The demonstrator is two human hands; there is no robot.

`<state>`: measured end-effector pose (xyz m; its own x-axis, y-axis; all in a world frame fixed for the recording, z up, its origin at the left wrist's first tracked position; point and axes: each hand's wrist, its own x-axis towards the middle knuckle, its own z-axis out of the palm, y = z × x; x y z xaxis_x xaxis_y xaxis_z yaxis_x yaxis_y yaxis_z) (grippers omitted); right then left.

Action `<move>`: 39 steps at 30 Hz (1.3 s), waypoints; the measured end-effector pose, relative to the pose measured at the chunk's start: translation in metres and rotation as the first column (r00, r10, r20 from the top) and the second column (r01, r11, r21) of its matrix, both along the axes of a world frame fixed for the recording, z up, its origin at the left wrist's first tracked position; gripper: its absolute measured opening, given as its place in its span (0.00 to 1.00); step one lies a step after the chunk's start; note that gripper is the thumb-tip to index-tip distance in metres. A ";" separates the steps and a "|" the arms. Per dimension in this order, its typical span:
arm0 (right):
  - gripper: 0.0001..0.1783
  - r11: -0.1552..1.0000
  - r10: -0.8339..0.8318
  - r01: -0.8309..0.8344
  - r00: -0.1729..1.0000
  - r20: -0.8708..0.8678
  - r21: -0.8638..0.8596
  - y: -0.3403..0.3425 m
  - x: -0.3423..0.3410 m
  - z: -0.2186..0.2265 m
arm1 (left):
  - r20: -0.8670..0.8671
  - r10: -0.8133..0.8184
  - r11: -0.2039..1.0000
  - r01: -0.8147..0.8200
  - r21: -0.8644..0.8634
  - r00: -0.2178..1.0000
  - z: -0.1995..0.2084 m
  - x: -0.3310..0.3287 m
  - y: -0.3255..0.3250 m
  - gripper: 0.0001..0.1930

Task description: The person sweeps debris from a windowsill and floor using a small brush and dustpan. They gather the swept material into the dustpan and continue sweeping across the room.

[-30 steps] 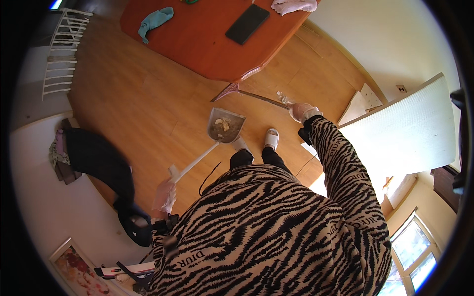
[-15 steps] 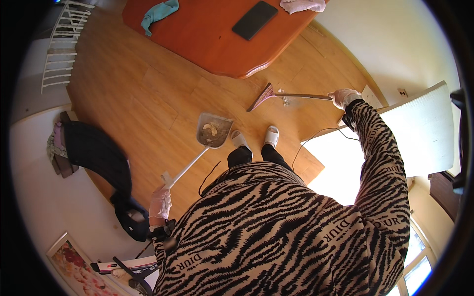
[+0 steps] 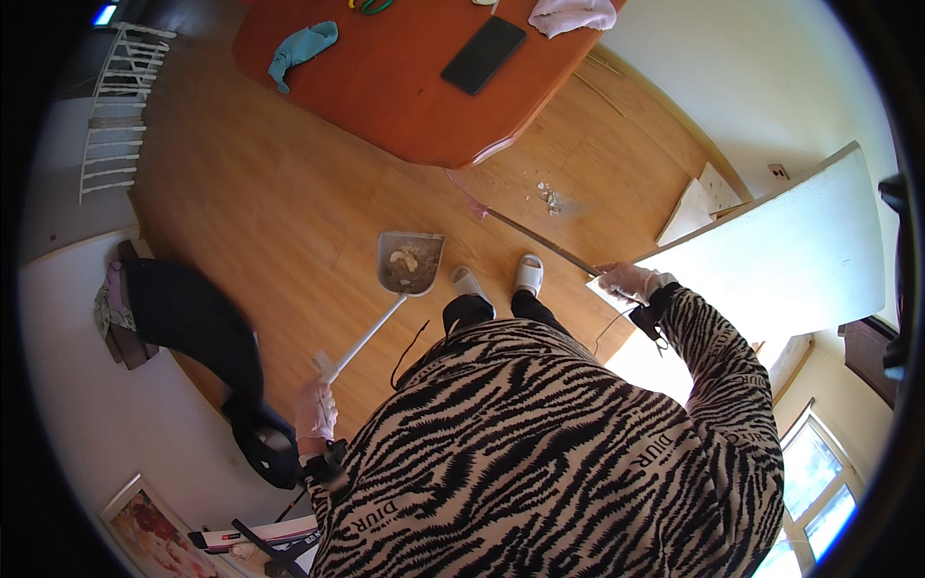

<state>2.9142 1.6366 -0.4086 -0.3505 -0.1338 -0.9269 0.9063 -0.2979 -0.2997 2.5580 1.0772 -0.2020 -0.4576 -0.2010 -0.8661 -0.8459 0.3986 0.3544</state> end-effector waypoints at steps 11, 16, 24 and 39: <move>0.16 0.182 0.826 -0.763 0.461 0.325 0.620 -0.058 -0.066 -0.010 | -0.032 -0.040 0.999 0.041 0.015 0.999 0.013 -0.018 0.016 0.20; 0.14 0.349 0.640 -0.739 0.637 0.429 0.577 -0.022 -0.041 -0.009 | -0.005 -0.119 0.993 0.119 -0.008 0.993 0.021 -0.016 0.020 0.10; 0.22 0.471 0.473 -0.702 0.712 0.518 0.535 0.018 0.011 0.020 | -0.020 -0.089 0.996 0.089 0.006 0.996 0.009 -0.009 0.019 0.08; 0.16 0.365 0.605 -0.720 0.665 0.438 0.591 -0.025 -0.058 -0.017 | -0.049 -0.181 0.976 0.185 0.117 0.982 0.002 -0.022 0.044 0.19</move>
